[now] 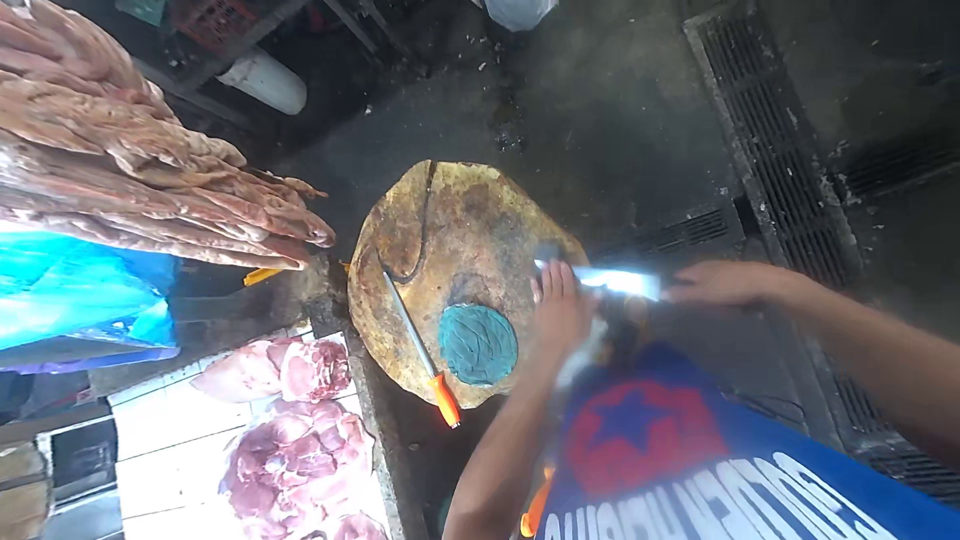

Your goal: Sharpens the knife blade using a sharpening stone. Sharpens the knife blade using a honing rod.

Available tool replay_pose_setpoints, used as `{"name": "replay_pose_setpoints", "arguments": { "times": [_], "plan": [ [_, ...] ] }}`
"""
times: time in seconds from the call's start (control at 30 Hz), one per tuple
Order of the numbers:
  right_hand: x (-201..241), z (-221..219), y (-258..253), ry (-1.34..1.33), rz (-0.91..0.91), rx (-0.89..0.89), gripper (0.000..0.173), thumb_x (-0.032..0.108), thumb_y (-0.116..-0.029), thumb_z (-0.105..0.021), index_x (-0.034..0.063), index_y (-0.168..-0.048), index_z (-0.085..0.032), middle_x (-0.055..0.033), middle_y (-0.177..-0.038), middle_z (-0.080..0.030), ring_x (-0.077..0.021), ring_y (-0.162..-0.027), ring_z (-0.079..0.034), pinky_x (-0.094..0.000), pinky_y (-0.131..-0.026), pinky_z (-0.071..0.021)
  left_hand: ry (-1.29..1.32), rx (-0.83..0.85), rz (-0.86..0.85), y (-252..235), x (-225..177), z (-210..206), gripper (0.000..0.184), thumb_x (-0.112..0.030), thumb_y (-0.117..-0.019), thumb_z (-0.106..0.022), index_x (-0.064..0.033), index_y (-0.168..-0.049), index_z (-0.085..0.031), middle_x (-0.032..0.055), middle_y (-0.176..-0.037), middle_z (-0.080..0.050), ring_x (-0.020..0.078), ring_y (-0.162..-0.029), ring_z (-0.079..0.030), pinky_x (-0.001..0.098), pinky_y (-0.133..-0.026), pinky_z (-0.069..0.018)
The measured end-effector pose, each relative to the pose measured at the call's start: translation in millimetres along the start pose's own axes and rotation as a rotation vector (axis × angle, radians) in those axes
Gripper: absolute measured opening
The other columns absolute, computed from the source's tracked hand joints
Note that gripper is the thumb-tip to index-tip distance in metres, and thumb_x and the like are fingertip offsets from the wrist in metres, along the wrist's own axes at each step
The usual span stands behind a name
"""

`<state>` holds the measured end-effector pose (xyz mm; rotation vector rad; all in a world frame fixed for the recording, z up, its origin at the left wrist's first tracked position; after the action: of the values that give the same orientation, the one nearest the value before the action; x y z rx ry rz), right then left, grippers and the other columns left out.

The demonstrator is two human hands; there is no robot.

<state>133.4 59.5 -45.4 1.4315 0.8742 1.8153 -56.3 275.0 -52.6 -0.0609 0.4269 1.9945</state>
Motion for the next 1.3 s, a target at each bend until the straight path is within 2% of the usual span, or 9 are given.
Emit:
{"name": "replay_pose_setpoints", "arguments": {
  "times": [0.13,0.27,0.43,0.6,0.8,0.93,1.1,1.2,1.3],
  "plan": [
    [-13.7,6.0,12.7,0.018,-0.052,0.123,0.048,0.054,-0.104,-0.053,0.0082,-0.114,-0.065,-0.0068,-0.071,-0.058,-0.0157,-0.053,-0.053,-0.0341,-0.052,-0.0495,0.04,0.195,0.042,28.4,-15.8,-5.8,0.097,-0.076,-0.0975,-0.034,-0.0039,-0.162,-0.026,0.0172,-0.17,-0.02,0.0328,-0.16,-0.009,0.0588,-0.128,-0.0034],
    [6.0,-2.7,-1.9,-0.141,-0.015,-0.001,0.049,0.056,-0.1043,-0.051,0.0106,-0.119,-0.064,-0.0069,-0.07,-0.06,-0.0157,-0.051,-0.055,-0.0324,-0.049,-0.0507,0.035,0.014,0.012,-22.2,6.3,9.0,0.089,-0.069,-0.1025,-0.032,-0.0036,-0.163,-0.022,0.016,-0.171,-0.017,0.0319,-0.16,-0.01,0.0619,-0.127,-0.0062],
    [-24.7,0.8,13.7,-0.056,-0.059,0.173,0.047,0.052,-0.1057,-0.051,0.01,-0.122,-0.064,-0.0065,-0.075,-0.058,-0.0148,-0.055,-0.053,-0.0331,-0.053,-0.0485,0.023,0.181,0.03,30.0,-19.2,-9.4,0.095,-0.075,-0.099,-0.027,-0.0052,-0.163,-0.026,0.0148,-0.171,-0.019,0.0309,-0.16,-0.007,0.0617,-0.128,-0.001],
    [-4.3,-8.9,-6.0,-0.206,-0.025,0.024,0.048,0.056,-0.1042,-0.051,0.0109,-0.117,-0.064,-0.006,-0.07,-0.059,-0.0147,-0.049,-0.053,-0.0308,-0.046,-0.0491,0.001,0.016,-0.001,-24.7,3.1,7.4,0.085,-0.067,-0.104,-0.027,-0.0045,-0.162,-0.026,0.0145,-0.171,-0.021,0.0308,-0.16,-0.011,0.0633,-0.127,-0.0056],
    [-29.2,-1.1,8.4,-0.054,-0.048,0.172,0.048,0.052,-0.1053,-0.051,0.0091,-0.121,-0.064,-0.0072,-0.075,-0.059,-0.0157,-0.056,-0.054,-0.0342,-0.054,-0.0499,0.015,0.202,0.024,31.9,-16.4,-7.5,0.092,-0.074,-0.0994,-0.028,-0.0072,-0.162,-0.03,0.0134,-0.17,-0.023,0.0309,-0.16,-0.011,0.0632,-0.127,-0.0011],
    [-4.2,-9.5,-5.5,-0.157,-0.027,0.027,0.049,0.055,-0.1041,-0.052,0.0098,-0.117,-0.065,-0.0068,-0.071,-0.059,-0.0147,-0.05,-0.053,-0.0314,-0.048,-0.0492,-0.027,0.044,0.022,-14.5,5.0,1.4,0.09,-0.07,-0.1019,-0.028,-0.0036,-0.162,-0.027,0.0157,-0.17,-0.022,0.0312,-0.16,-0.012,0.0628,-0.127,-0.0037],
    [-15.4,8.7,19.3,-0.027,-0.061,0.186,0.045,0.05,-0.1067,-0.05,0.0098,-0.121,-0.063,-0.0061,-0.076,-0.057,-0.0145,-0.057,-0.051,-0.0327,-0.054,-0.0472,0.055,0.172,0.037,30.7,-21.1,-4.2,0.092,-0.074,-0.0992,-0.03,-0.0063,-0.161,-0.03,0.0149,-0.17,-0.024,0.0314,-0.16,-0.012,0.0618,-0.127,-0.0031],
    [-11.3,9.2,3.0,-0.108,-0.035,0.051,0.045,0.049,-0.1063,-0.052,0.0071,-0.115,-0.064,-0.0081,-0.074,-0.059,-0.0166,-0.053,-0.053,-0.0341,-0.051,-0.0496,0.039,0.075,0.009,-7.9,-8.8,1.8,0.087,-0.068,-0.102,-0.036,-0.0042,-0.161,-0.031,0.0166,-0.169,-0.026,0.0335,-0.159,-0.014,0.064,-0.126,-0.0071],
    [-13.4,-7.8,-9.0,-0.107,-0.009,0.022,0.05,0.057,-0.1035,-0.053,0.0105,-0.117,-0.065,-0.0079,-0.072,-0.061,-0.0179,-0.052,-0.056,-0.0362,-0.05,-0.0517,-0.015,-0.002,-0.017,-13.9,5.5,-0.7,0.084,-0.066,-0.1038,-0.029,-0.0061,-0.162,-0.029,0.0128,-0.171,-0.022,0.0295,-0.16,-0.011,0.0618,-0.128,-0.0062]
  ]
}}
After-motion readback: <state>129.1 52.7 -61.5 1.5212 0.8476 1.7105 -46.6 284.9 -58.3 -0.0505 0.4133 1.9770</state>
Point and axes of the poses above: each hand's wrist, its own y-axis away from the middle knuckle, its own z-axis out of the back of the hand, x = y × z, the point moved 4 cm from there along -y, towards the middle knuckle
